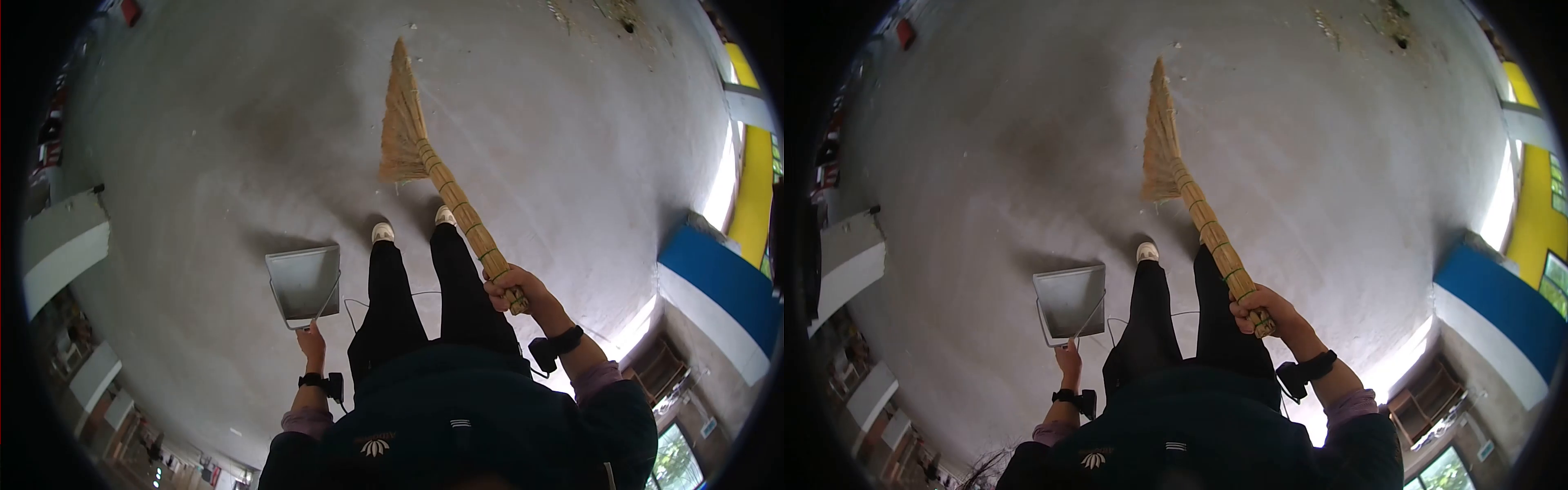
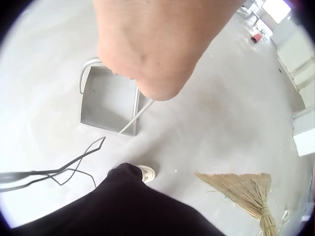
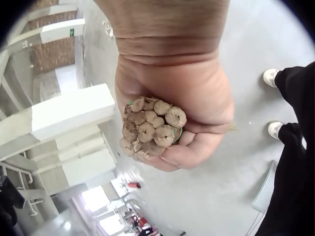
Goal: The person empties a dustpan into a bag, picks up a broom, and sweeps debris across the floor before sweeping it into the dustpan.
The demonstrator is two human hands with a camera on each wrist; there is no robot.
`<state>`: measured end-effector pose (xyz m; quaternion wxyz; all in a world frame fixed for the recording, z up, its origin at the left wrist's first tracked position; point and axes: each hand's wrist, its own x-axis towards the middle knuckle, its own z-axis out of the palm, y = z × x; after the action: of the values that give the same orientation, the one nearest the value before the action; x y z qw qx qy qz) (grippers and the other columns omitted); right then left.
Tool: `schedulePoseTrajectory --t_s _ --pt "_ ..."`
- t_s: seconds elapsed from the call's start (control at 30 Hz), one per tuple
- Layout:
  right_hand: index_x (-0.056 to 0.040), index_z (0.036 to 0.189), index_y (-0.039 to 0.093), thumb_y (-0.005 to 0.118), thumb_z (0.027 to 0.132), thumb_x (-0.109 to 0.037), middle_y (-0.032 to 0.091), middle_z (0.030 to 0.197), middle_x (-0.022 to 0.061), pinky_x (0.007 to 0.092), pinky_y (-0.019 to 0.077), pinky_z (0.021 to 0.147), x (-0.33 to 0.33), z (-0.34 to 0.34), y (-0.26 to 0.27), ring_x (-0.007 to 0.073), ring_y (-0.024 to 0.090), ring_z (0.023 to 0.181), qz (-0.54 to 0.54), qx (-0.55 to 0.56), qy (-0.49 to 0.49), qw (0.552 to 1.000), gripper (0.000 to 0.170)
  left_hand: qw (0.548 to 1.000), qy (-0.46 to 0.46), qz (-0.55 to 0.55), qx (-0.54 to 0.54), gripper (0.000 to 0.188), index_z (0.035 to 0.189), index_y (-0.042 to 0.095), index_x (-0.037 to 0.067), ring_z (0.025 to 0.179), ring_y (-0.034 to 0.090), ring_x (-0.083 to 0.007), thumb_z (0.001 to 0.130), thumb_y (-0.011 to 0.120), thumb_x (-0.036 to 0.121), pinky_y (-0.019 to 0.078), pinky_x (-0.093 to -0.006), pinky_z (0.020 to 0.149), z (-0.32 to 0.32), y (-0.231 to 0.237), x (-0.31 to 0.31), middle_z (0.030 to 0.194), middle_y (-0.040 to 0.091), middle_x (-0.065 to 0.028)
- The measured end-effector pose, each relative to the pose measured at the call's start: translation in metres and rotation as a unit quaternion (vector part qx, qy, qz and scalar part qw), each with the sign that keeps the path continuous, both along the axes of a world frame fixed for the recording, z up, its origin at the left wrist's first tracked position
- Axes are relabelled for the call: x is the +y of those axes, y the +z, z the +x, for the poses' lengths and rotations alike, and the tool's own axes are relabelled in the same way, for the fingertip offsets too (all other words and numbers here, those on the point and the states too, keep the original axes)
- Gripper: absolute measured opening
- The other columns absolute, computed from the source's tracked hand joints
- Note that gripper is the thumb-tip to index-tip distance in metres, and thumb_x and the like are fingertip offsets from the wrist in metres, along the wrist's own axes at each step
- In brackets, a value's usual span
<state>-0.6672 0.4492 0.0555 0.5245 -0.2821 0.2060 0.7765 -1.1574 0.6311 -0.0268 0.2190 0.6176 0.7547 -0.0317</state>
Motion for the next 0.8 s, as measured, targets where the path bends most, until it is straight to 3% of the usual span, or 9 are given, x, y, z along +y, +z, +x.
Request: schedulePoseTrajectory --t_s 0.2,0.3,0.4,0.53,0.63,0.73,0.8 --pt "-0.0010 0.091 0.041 0.050 0.075 -0.007 0.043 0.064 0.0045 0.0249 0.0375 0.041 0.085 -0.015 -0.028 0.0126 0.045 0.048 0.048 0.091 0.151 0.983 0.020 0.996 0.078 -0.022 0.035 0.040 0.080 0.054 -0.007 0.077 0.058 -0.0385 0.079 0.059 0.033 0.0443 -0.0425 0.068 0.007 -0.001 -0.007 0.079 0.060 -0.0232" --pt "-0.0035 0.086 0.041 0.051 0.075 -0.009 0.045 0.065 0.0037 0.0243 0.0381 0.042 0.126 -0.047 -0.039 0.0118 0.046 0.049 0.026 0.095 0.242 0.965 0.016 0.992 0.123 -0.013 0.020 0.042 0.078 0.055 -0.008 0.076 0.058 -0.0392 0.079 0.059 0.034 0.0440 -0.0426 0.067 0.012 0.008 -0.004 0.077 0.060 -0.0241" --pt "-0.0026 0.084 0.044 0.053 0.074 -0.009 0.049 0.063 0.0044 0.0244 0.0386 0.041 0.156 -0.077 -0.066 0.0127 0.049 0.048 0.011 0.103 0.274 0.956 0.015 0.986 0.159 0.012 0.045 0.042 0.078 0.056 -0.008 0.074 0.057 -0.0401 0.079 0.059 0.034 0.0437 -0.0428 0.066 -0.011 -0.011 -0.008 0.075 0.060 -0.0246" --pt "-0.0011 0.084 0.046 0.054 0.074 -0.011 0.052 0.062 0.0051 0.0240 0.0388 0.039 0.185 -0.083 -0.101 0.0129 0.050 0.047 -0.044 0.054 0.289 0.955 0.016 0.975 0.221 0.001 0.003 0.044 0.079 0.055 -0.010 0.072 0.058 -0.0361 0.079 0.059 0.034 0.0431 -0.0411 0.065 -0.041 -0.027 -0.016 0.075 0.060 -0.0245" --pt "0.0019 0.088 0.047 0.055 0.074 -0.013 0.053 0.061 0.0044 0.0221 0.0385 0.037 0.181 -0.047 -0.111 0.0110 0.050 0.045 -0.082 0.092 0.201 0.972 0.022 0.971 0.236 -0.001 -0.027 0.044 0.076 0.055 -0.009 0.066 0.056 -0.0288 0.080 0.058 0.034 0.0426 -0.0383 0.062 -0.053 -0.032 -0.027 0.072 0.059 -0.0205" --pt "0.0053 0.092 0.047 0.053 0.076 -0.017 0.054 0.062 0.0045 0.0227 0.0382 0.037 0.156 0.001 -0.099 0.0107 0.049 0.043 -0.099 0.015 0.202 0.974 0.027 0.963 0.267 0.007 -0.042 0.042 0.073 0.054 -0.007 0.060 0.051 -0.0212 0.081 0.057 0.033 0.0411 -0.0354 0.058 -0.058 -0.034 -0.031 0.067 0.057 -0.0141" --pt "0.0059 0.094 0.046 0.051 0.077 -0.017 0.054 0.064 0.0051 0.0225 0.0362 0.035 0.136 0.037 -0.095 0.0107 0.046 0.041 -0.105 0.019 0.140 0.984 0.029 0.943 0.321 -0.007 -0.084 0.040 0.070 0.052 -0.006 0.060 0.048 -0.0182 0.082 0.056 0.032 0.0390 -0.0330 0.055 -0.073 -0.042 -0.037 0.064 0.054 -0.0109"
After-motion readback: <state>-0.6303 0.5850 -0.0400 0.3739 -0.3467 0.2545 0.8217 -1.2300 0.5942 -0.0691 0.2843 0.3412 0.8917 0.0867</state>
